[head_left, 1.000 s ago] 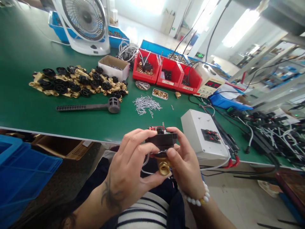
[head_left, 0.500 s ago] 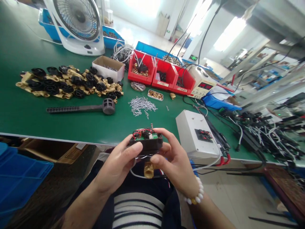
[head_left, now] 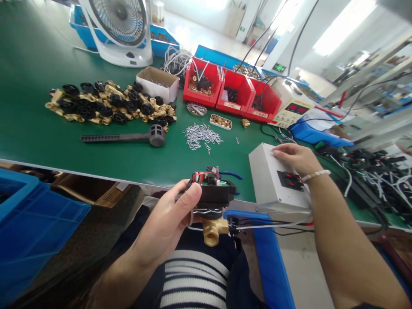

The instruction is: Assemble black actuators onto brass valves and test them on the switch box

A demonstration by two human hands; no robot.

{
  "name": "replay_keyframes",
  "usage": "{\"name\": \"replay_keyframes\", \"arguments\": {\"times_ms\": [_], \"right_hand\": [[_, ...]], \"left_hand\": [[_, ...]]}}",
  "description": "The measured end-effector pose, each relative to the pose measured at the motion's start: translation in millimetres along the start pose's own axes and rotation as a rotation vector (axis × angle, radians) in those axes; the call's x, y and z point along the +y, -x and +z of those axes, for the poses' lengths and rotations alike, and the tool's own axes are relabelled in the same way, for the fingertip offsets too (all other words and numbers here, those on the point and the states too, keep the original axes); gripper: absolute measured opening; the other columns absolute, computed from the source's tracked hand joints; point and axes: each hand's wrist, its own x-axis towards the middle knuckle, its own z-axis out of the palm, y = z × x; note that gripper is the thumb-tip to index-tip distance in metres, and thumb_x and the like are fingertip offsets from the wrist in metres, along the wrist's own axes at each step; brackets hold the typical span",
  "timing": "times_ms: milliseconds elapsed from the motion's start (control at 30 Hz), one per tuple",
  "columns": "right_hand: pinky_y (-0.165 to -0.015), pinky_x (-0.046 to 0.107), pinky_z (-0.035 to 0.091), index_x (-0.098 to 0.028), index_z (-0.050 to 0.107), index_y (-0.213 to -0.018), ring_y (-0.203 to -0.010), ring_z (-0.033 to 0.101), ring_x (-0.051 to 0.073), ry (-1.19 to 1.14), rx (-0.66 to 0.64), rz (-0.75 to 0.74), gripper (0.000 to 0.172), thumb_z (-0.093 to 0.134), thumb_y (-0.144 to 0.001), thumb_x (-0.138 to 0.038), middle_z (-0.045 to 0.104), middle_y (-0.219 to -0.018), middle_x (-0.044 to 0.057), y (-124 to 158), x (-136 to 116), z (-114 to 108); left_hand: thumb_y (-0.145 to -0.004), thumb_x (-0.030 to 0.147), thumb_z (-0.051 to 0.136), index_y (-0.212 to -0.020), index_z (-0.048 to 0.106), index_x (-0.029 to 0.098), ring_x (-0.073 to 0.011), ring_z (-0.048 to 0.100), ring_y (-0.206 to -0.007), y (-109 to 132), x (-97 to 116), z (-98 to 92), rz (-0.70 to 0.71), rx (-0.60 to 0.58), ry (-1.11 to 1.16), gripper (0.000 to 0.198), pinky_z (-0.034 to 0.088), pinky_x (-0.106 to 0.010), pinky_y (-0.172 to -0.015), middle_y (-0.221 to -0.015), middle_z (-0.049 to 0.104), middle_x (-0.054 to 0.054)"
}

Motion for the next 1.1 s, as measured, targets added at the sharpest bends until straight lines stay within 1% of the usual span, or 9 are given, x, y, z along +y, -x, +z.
{"name": "replay_keyframes", "arguments": {"times_ms": [100,233,500,600,700,800,867,967,1100], "right_hand": [[-0.073,0.030,0.043,-0.016,0.072,-0.081,-0.069,0.054,0.014,-0.018,0.034,0.017,0.014,0.074,-0.072,-0.027,0.070,-0.077,0.004,3.8,-3.9,6.4],[-0.076,0.028,0.044,-0.017,0.070,-0.079,-0.068,0.052,0.013,-0.045,0.068,-0.006,0.011,0.070,-0.076,-0.027,0.070,-0.078,0.003,7.3,-6.6,8.8],[-0.074,0.028,0.046,-0.018,0.069,-0.078,-0.066,0.053,0.014,-0.087,0.097,-0.043,0.022,0.067,-0.078,-0.040,0.069,-0.078,0.004,7.0,-2.3,10.7],[-0.074,0.028,0.045,-0.019,0.069,-0.078,-0.066,0.053,0.013,-0.087,0.103,-0.050,0.020,0.065,-0.080,-0.038,0.069,-0.078,0.003,5.1,0.7,10.7],[-0.073,0.027,0.044,-0.019,0.069,-0.074,-0.066,0.053,0.013,-0.079,0.112,-0.055,0.020,0.061,-0.084,-0.035,0.068,-0.079,0.003,3.1,4.2,10.5],[-0.073,0.028,0.043,-0.019,0.068,-0.069,-0.066,0.052,0.014,-0.055,0.121,-0.052,0.025,0.060,-0.087,-0.035,0.064,-0.071,0.002,2.3,6.4,9.4],[-0.073,0.028,0.042,-0.019,0.069,-0.070,-0.066,0.051,0.014,-0.039,0.117,-0.048,0.027,0.060,-0.088,-0.036,0.060,-0.067,0.002,3.0,6.4,8.3],[-0.073,0.029,0.041,-0.018,0.069,-0.072,-0.067,0.050,0.015,-0.027,0.105,-0.046,0.030,0.061,-0.088,-0.042,0.059,-0.067,0.002,5.1,4.5,7.1],[-0.071,0.029,0.041,-0.018,0.068,-0.073,-0.067,0.049,0.015,-0.028,0.100,-0.055,0.036,0.060,-0.088,-0.049,0.057,-0.066,0.003,6.9,1.8,7.2]], "left_hand": [[-0.085,0.050,0.069,-0.106,0.069,0.014,-0.0173,0.072,-0.074,2.8,0.0,2.2,-0.005,-0.009,0.010,0.041,0.058,-0.026,-0.073,-0.088,0.075,-0.007],[-0.082,0.047,0.074,-0.108,0.068,0.016,-0.0189,0.072,-0.084,4.4,0.7,4.9,-0.016,0.012,0.034,0.041,0.059,-0.028,-0.078,-0.103,0.074,-0.008],[-0.082,0.047,0.074,-0.110,0.066,0.015,-0.0167,0.071,-0.077,6.0,-0.7,6.8,-0.031,-0.002,0.032,0.044,0.059,-0.026,-0.076,-0.095,0.075,-0.008],[-0.083,0.049,0.071,-0.108,0.066,0.014,-0.0162,0.070,-0.072,5.7,-0.8,6.3,-0.026,-0.009,0.016,0.043,0.058,-0.027,-0.075,-0.090,0.075,-0.008],[-0.083,0.050,0.071,-0.108,0.065,0.014,-0.0187,0.071,-0.077,6.3,0.0,6.5,-0.012,0.006,-0.022,0.045,0.057,-0.029,-0.077,-0.094,0.074,-0.009],[-0.074,0.043,0.081,-0.116,0.061,0.016,-0.0217,0.071,-0.088,8.9,2.1,9.2,0.031,0.043,-0.127,0.054,0.055,-0.028,-0.080,-0.097,0.075,-0.008],[-0.069,0.036,0.086,-0.118,0.058,0.019,-0.0205,0.071,-0.088,11.7,4.2,12.2,0.041,0.066,-0.209,0.059,0.055,-0.027,-0.079,-0.097,0.075,-0.005],[-0.069,0.032,0.086,-0.114,0.058,0.021,-0.0186,0.071,-0.084,15.8,7.8,16.6,0.036,0.068,-0.278,0.054,0.055,-0.025,-0.076,-0.097,0.075,-0.003],[-0.068,0.028,0.086,-0.109,0.061,0.022,-0.0203,0.072,-0.089,18.8,10.8,19.7,0.038,0.059,-0.284,0.048,0.055,-0.024,-0.077,-0.100,0.075,-0.002]]}}
